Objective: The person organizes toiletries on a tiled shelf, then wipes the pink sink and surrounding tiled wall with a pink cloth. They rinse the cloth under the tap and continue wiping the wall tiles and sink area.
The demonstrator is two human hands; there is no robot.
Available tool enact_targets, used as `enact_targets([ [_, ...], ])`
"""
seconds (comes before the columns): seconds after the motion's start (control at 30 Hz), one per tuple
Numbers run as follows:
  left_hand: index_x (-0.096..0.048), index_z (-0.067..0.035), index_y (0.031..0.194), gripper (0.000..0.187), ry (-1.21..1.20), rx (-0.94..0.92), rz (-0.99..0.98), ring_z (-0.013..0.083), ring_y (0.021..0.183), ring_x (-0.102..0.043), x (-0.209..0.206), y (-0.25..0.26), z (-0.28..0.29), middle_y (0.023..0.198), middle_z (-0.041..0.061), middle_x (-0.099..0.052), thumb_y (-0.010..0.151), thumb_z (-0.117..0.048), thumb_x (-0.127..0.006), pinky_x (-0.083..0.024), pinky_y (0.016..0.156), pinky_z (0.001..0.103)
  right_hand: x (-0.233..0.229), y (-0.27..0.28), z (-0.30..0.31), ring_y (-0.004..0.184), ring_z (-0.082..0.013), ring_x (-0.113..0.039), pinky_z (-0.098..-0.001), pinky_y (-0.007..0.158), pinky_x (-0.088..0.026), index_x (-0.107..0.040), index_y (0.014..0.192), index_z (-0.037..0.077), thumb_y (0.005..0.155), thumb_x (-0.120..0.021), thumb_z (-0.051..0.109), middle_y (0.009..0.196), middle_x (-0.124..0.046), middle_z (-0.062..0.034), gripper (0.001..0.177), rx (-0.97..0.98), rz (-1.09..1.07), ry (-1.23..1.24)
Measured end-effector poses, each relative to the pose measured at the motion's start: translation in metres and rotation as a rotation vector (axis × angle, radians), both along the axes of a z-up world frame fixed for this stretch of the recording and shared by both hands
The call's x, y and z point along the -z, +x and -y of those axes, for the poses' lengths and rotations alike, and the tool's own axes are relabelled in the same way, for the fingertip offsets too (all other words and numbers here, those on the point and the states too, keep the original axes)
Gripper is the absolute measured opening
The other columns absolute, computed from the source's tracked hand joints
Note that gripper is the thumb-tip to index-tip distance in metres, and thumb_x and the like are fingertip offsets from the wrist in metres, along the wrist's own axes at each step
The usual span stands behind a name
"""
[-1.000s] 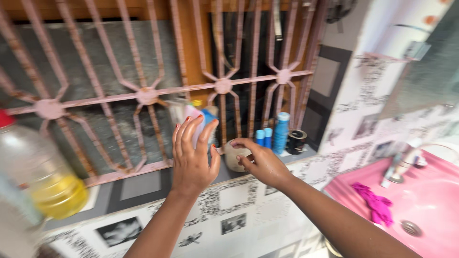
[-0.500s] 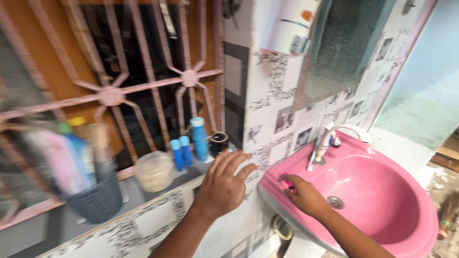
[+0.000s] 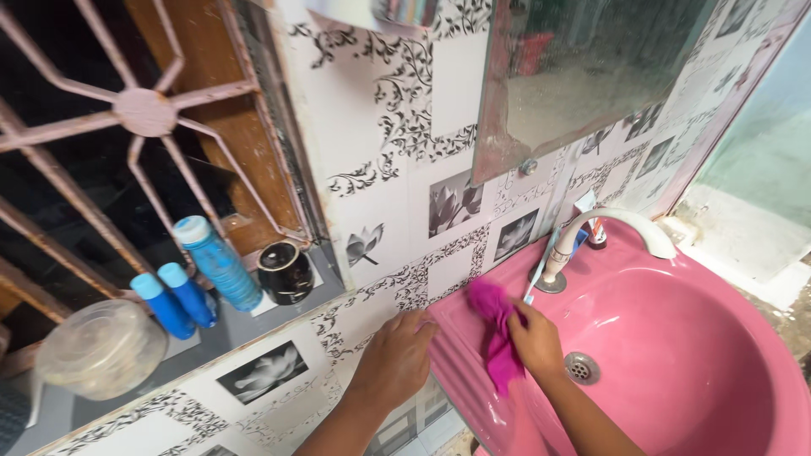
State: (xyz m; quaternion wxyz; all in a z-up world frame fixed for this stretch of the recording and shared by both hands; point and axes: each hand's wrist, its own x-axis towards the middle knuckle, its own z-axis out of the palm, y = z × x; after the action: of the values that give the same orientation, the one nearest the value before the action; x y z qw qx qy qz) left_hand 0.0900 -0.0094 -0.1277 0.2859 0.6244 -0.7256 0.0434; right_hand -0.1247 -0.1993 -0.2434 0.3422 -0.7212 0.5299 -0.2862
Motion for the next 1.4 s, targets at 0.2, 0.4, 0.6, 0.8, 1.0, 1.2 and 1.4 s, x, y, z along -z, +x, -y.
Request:
enact_targets([
  [0.2, -0.067, 0.001, 0.117, 0.035, 0.109, -0.094, 0.010, 0.0321, 0.119, -0.057, 0.008, 0.006, 0.015, 0.127, 0.015, -0.059, 0.084, -0.007, -0.062, -0.046, 0.101, 0.044, 0.036, 0.074, 0.004, 0.145, -0.0421, -0.032, -0.0514, 0.121, -0.016, -0.038, 0.154, 0.019, 0.104, -0.052, 0.043, 0.151, -0.042, -0.0258, 0.056, -0.197, -0.218, -0.100],
  [0.4, -0.066, -0.003, 0.119, 0.035, 0.076, -0.127, -0.003, 0.0340, 0.119, -0.057, 0.012, 0.011, 0.039, 0.125, 0.015, -0.059, 0.084, -0.008, -0.061, -0.045, 0.102, 0.045, 0.009, 0.075, -0.041, 0.133, -0.0430, -0.042, -0.0503, 0.117, -0.029, -0.052, 0.146, 0.021, 0.090, -0.060, 0.031, 0.133, -0.055, -0.0207, 0.057, -0.539, -0.387, -0.305],
  [0.6, -0.063, -0.004, 0.119, 0.037, 0.135, -0.104, -0.004, 0.0353, 0.118, -0.057, 0.030, 0.007, 0.054, 0.126, 0.016, -0.059, 0.083, -0.010, -0.063, -0.047, 0.100, 0.047, 0.035, 0.077, -0.080, 0.138, -0.0381, -0.042, -0.0548, 0.117, -0.027, -0.077, 0.110, 0.014, 0.088, -0.062, 0.027, 0.135, -0.059, -0.0115, 0.030, -0.832, -0.728, -0.771],
  [0.8, -0.063, -0.005, 0.120, 0.036, 0.208, -0.009, 0.013, 0.0345, 0.119, -0.058, 0.034, 0.027, 0.043, 0.126, 0.015, -0.059, 0.085, -0.013, -0.063, -0.049, 0.099, 0.046, 0.079, 0.014, -0.146, 0.111, -0.0279, -0.062, -0.0529, 0.109, -0.042, -0.070, 0.101, 0.012, 0.097, -0.061, 0.020, 0.101, -0.071, -0.0043, 0.012, -1.040, -0.918, -0.424],
  [1.0, -0.063, -0.005, 0.123, 0.040, 0.168, 0.076, -0.029, 0.0328, 0.120, -0.057, 0.022, 0.049, 0.022, 0.130, 0.015, -0.058, 0.084, -0.011, -0.064, -0.049, 0.100, 0.045, 0.015, -0.081, -0.148, 0.097, -0.0194, -0.064, -0.0391, 0.120, -0.038, -0.060, 0.084, 0.011, 0.091, -0.060, 0.017, 0.088, -0.064, -0.0035, 0.009, -1.383, -0.416, -0.612],
  [1.2, -0.062, -0.002, 0.126, 0.041, 0.172, 0.104, -0.098, 0.0333, 0.123, -0.056, 0.009, 0.062, -0.008, 0.133, 0.015, -0.057, 0.086, -0.011, -0.065, -0.048, 0.099, 0.046, -0.069, -0.072, -0.150, 0.095, -0.0172, -0.071, -0.0367, 0.098, -0.051, -0.080, 0.104, 0.019, 0.078, -0.063, 0.007, 0.095, -0.079, 0.0009, 0.034, -0.750, -0.600, 0.108],
  [1.4, -0.064, -0.003, 0.124, 0.041, 0.010, 0.153, -0.061, 0.0334, 0.125, -0.055, -0.004, 0.081, -0.027, 0.129, 0.016, -0.058, 0.083, -0.006, -0.064, -0.047, 0.103, 0.046, -0.085, 0.029, -0.100, 0.124, -0.0320, -0.064, -0.0428, 0.108, -0.049, -0.069, 0.128, 0.016, 0.096, -0.059, 0.028, 0.138, -0.063, -0.0123, 0.035, -0.286, -0.207, -0.397],
])
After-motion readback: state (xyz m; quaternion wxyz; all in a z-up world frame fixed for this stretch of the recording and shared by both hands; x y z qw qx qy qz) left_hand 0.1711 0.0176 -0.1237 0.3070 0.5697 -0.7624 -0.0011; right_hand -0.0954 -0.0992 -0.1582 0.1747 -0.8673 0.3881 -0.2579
